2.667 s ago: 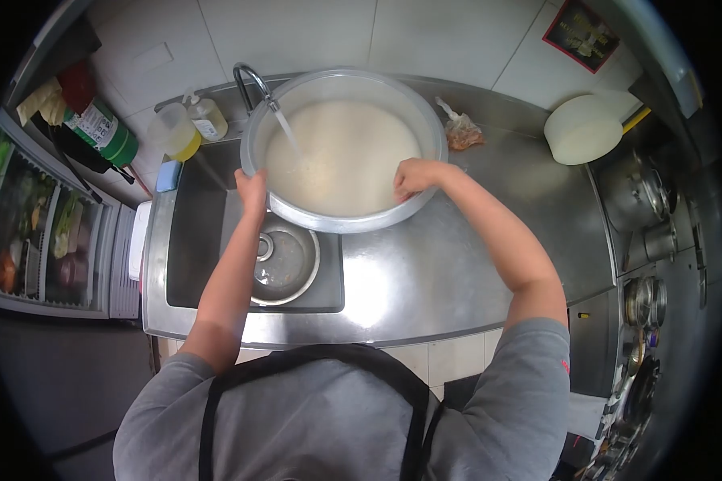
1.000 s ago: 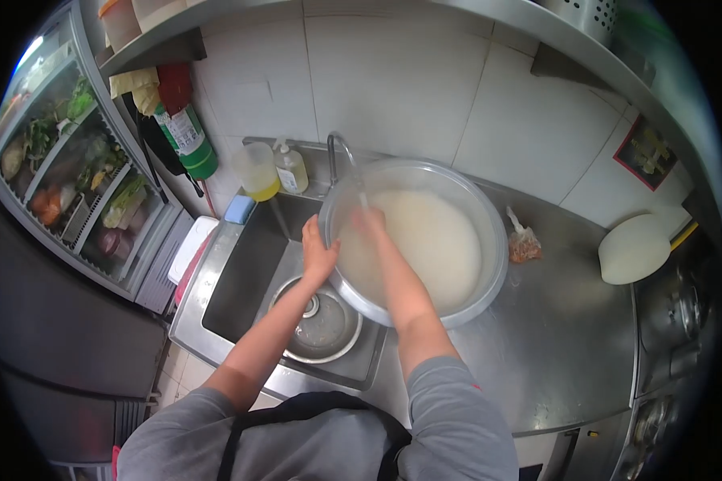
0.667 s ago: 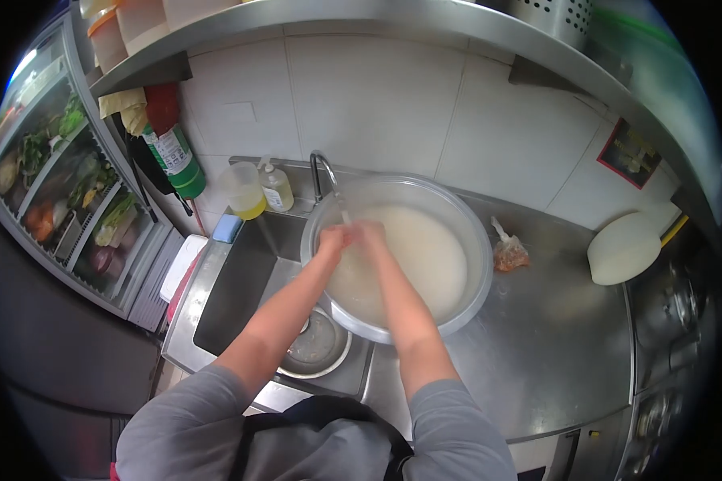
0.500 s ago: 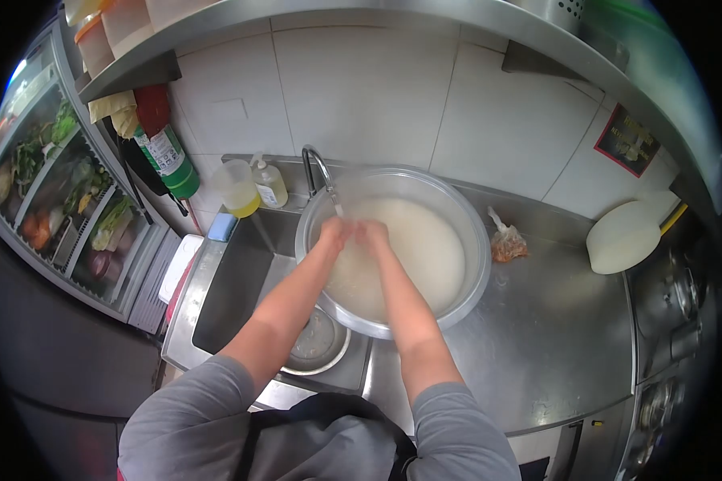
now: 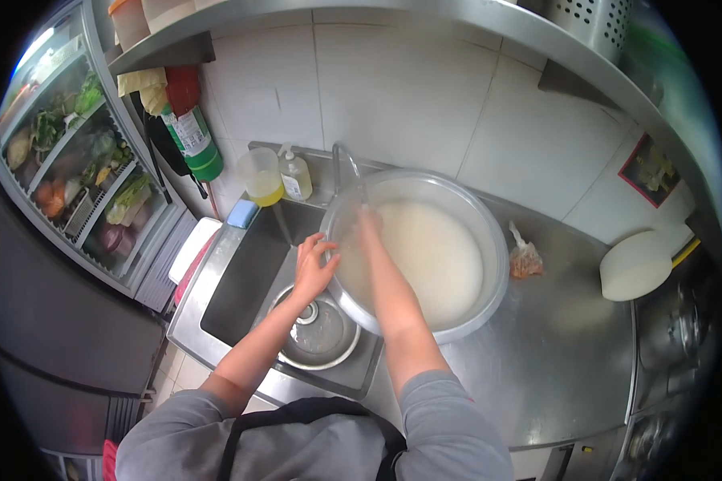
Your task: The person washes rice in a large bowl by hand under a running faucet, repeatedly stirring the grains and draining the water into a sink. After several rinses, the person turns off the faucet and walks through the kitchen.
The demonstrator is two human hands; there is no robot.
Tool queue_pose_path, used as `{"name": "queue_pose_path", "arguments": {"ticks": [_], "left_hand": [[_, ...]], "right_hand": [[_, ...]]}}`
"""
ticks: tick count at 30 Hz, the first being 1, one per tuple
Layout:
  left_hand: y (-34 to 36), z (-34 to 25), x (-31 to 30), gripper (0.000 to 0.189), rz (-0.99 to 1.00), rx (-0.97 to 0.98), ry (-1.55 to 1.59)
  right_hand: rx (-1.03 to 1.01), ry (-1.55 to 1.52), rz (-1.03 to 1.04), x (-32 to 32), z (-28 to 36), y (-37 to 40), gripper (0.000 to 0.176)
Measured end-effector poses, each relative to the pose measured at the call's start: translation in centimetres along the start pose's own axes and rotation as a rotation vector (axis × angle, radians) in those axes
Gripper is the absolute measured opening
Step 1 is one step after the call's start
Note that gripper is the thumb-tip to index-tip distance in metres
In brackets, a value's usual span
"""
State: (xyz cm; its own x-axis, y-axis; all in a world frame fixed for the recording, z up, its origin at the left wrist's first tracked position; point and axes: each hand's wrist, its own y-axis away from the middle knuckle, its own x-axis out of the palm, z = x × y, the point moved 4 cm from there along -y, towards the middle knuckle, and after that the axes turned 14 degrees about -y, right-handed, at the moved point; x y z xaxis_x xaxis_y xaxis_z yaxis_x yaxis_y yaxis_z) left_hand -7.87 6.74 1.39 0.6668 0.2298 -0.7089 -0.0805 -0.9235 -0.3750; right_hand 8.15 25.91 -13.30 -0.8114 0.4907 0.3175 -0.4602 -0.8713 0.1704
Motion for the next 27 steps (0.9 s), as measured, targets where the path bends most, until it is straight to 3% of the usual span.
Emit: {"name": "queue_pose_path", "arguments": {"ticks": [1,5,7,10,14,15,17,21,23,26,27], "left_hand": [[1.1,0.3,0.2,0.027,-0.024,-0.012,-0.034],[3.5,0.4,1.4,0.035,-0.077,0.017,-0.127],[3.7,0.6,2.1,0.038,-0.054,-0.011,-0.033],[3.8,1.0,4.0,0.042,-0.033,-0.033,0.059],[3.9,1.1,5.1,0.045,-0.033,-0.013,-0.015],[3.9,1.0,5.1,0.047,0.015,-0.022,-0.010],[3.7,1.0,5.3,0.047,0.025,-0.021,-0.024],[3.7,0.9,5.2,0.047,0.050,-0.036,-0.090],[3.7,1.2,5.6,0.049,0.075,-0.054,-0.130],[4.4,0.8,5.6,0.050,0.054,-0.092,-0.143],[4.9,0.4,5.6,0.051,0.027,-0.096,-0.136]], "right_hand": [[-0.185,0.107,-0.047,-0.5,-1.5,-1.8,0.004],[-0.362,0.427,-0.039,-2.4,4.3,2.0,0.003],[-0.853,0.485,0.050,-4.3,9.3,5.3,0.008],[-0.704,0.430,0.134,-10.1,14.5,7.2,0.012],[-0.787,0.399,0.066,-20.0,19.8,8.1,0.010],[-0.729,0.622,-0.038,-22.5,21.0,8.4,0.012],[-0.745,0.783,-0.122,-26.2,23.0,9.9,0.012],[-0.508,1.151,-0.470,-30.8,22.1,12.8,0.054],[-0.462,0.761,-0.201,-34.6,18.5,8.7,0.065],[-0.415,0.687,-0.270,-33.3,17.9,9.5,0.063],[-0.299,0.515,-0.239,-33.3,17.7,10.1,0.062]]}}
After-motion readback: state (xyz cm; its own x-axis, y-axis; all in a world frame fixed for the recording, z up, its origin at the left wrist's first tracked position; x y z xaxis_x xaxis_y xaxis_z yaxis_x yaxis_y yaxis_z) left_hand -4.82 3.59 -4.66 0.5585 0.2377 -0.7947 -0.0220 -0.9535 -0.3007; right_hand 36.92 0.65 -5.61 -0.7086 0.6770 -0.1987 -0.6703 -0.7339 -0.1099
